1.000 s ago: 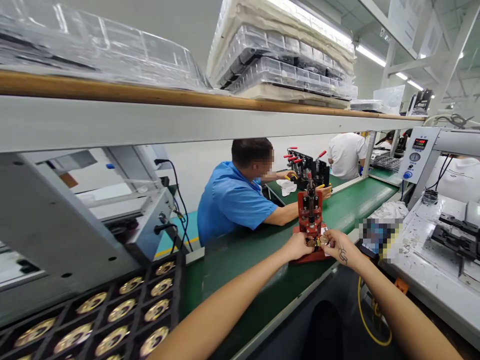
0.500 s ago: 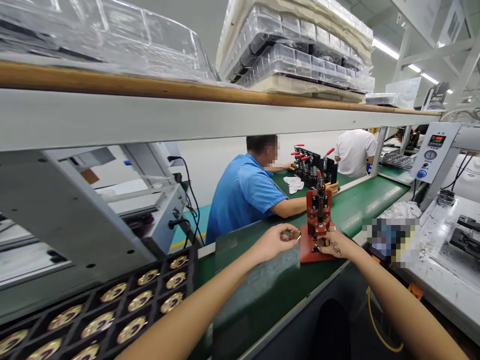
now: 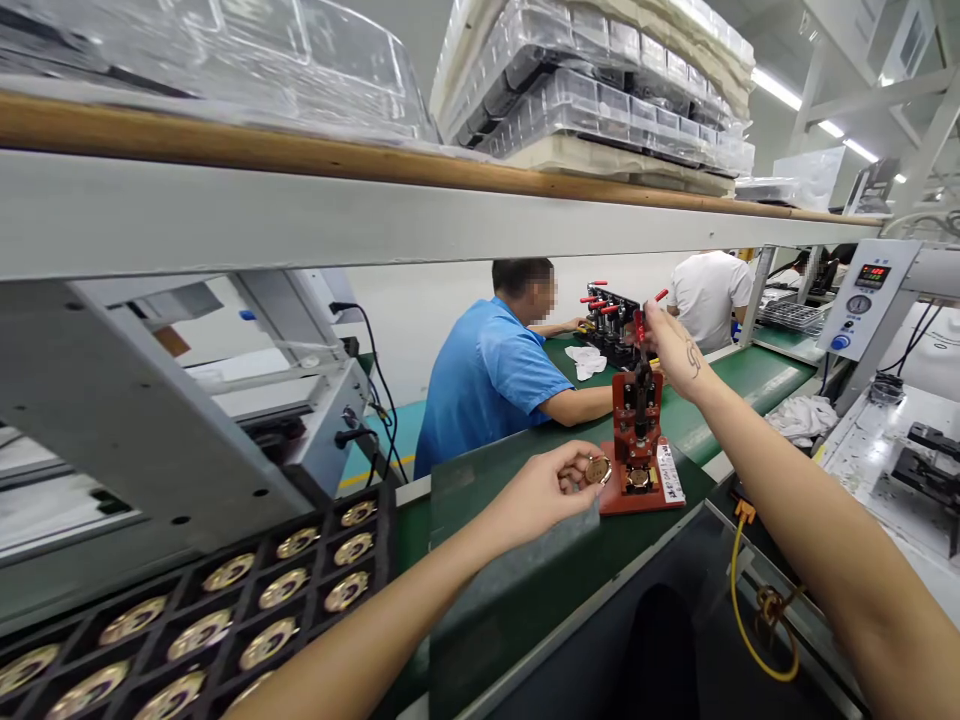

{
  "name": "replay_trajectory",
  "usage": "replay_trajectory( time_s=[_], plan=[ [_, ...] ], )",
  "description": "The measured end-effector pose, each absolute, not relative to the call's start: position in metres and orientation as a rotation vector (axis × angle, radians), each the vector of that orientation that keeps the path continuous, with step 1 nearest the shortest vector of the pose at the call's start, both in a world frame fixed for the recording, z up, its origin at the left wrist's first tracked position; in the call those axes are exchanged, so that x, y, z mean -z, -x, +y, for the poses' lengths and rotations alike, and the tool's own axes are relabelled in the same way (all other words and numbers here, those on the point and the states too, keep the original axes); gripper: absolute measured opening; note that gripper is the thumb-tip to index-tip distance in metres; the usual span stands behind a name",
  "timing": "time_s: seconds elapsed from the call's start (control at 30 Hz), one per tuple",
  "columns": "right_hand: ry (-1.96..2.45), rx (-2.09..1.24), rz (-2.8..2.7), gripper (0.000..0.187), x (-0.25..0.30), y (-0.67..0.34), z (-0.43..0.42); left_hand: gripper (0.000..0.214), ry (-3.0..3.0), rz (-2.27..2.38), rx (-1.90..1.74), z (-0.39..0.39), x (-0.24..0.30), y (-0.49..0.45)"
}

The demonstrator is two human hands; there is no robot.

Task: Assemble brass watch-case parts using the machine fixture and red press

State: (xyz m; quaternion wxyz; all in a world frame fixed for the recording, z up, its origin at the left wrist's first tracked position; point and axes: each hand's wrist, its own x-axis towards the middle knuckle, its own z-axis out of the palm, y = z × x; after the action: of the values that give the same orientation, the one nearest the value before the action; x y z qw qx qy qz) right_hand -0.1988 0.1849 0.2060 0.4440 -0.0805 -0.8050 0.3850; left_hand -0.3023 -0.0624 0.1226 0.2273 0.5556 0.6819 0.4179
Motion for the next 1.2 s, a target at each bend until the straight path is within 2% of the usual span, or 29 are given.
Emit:
replay_trajectory(
  time_s=[0.1,0.2,0.33,0.53,0.63,0.8,1.2],
  plan=[
    [0.098,-0.923,-1.856,0.061,-0.196,0.177,0.143,0.03,-1.591,1.966,-1.12,-0.069,-0.125,0.294],
    [0.059,-0.773,-1.886,0.054,-0.152,0.147,0.12,0.027,-1.664,2.027,-1.081,-0.079,-0.125,0.29],
    [-0.041,-0.803,-1.98,0.045,-0.107,0.129,0.12,0.026,-1.751,2.012,-1.078,-0.083,-0.124,0.275],
    [0.15,-0.887,-2.004,0.038,-0.101,0.093,0.097,0.032,-1.99,1.984,-1.054,-0.081,-0.123,0.235],
    [0.406,-1.077,-1.948,0.031,-0.092,0.061,0.074,0.039,-2.114,1.967,-1.053,-0.081,-0.123,0.221],
    [0.502,-1.541,-1.939,0.037,-0.077,0.03,0.051,0.032,-2.222,1.887,-1.065,-0.078,-0.121,0.208],
    [0.518,-1.691,-1.805,0.037,-0.081,0.012,0.044,0.032,-2.047,1.816,-1.029,-0.074,-0.127,0.193]
  ],
)
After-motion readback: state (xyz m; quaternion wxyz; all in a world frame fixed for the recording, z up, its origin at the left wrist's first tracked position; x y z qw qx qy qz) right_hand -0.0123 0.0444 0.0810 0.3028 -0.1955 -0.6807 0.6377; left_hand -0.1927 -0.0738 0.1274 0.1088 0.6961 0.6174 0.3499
